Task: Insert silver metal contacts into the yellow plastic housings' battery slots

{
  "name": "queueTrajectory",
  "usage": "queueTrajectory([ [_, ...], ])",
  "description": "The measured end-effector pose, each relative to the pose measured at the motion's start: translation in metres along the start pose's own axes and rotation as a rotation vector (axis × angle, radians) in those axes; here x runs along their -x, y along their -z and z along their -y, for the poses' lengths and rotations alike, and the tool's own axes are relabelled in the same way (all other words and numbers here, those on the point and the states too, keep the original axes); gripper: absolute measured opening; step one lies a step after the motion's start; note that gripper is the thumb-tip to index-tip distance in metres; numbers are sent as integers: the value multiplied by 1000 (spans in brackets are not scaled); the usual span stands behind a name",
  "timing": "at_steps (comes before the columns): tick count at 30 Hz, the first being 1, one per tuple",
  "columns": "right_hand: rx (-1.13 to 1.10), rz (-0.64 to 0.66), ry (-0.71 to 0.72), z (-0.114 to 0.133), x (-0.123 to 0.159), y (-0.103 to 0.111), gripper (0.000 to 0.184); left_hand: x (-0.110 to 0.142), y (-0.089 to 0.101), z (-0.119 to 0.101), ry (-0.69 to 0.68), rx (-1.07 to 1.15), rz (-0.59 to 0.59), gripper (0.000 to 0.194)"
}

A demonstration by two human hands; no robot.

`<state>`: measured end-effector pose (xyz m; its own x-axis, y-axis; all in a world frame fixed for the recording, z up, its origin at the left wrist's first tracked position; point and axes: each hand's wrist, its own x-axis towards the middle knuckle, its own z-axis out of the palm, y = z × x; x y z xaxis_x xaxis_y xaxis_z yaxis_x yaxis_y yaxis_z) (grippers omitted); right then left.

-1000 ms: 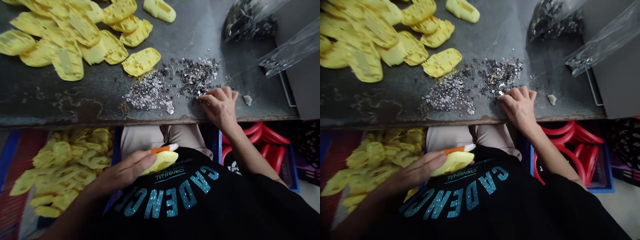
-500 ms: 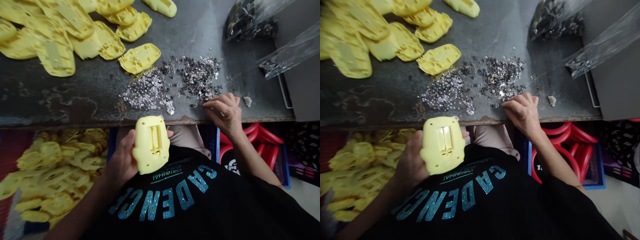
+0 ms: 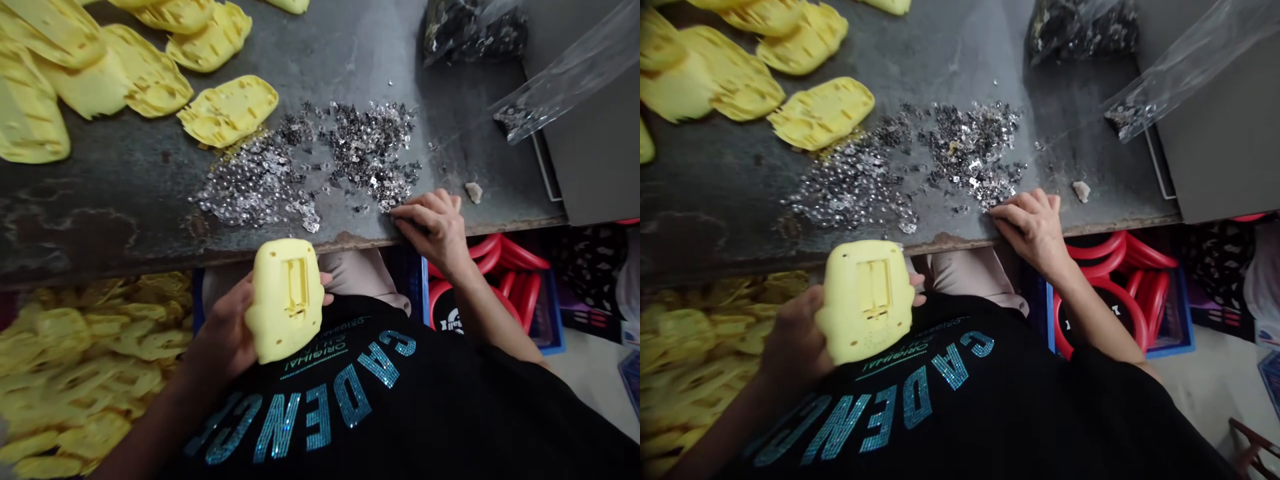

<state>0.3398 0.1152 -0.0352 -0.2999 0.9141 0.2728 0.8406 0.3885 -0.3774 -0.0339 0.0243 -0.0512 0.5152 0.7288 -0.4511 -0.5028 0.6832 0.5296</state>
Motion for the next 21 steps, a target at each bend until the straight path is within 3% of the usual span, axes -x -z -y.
queueTrajectory([
  [5, 2, -69, -74, -6, -1, 4, 20, -9, -15, 1, -26, 32, -53, 69],
  [9, 47, -35, -53, 1, -11, -4, 22, -14, -33, 6, -85, 57, -178, 74],
  [13, -1, 43, 21, 17, -17, -10, 23, -13, -38, 9, -56, 72, -248, 86],
  [17, -12, 63, 0, 19, -16, -6, 22, -11, -38, 8, -79, 84, -181, 84],
  [21, 15, 44, 15, 15, -16, -9, 22, -14, -43, 6, -134, 94, -90, 66],
])
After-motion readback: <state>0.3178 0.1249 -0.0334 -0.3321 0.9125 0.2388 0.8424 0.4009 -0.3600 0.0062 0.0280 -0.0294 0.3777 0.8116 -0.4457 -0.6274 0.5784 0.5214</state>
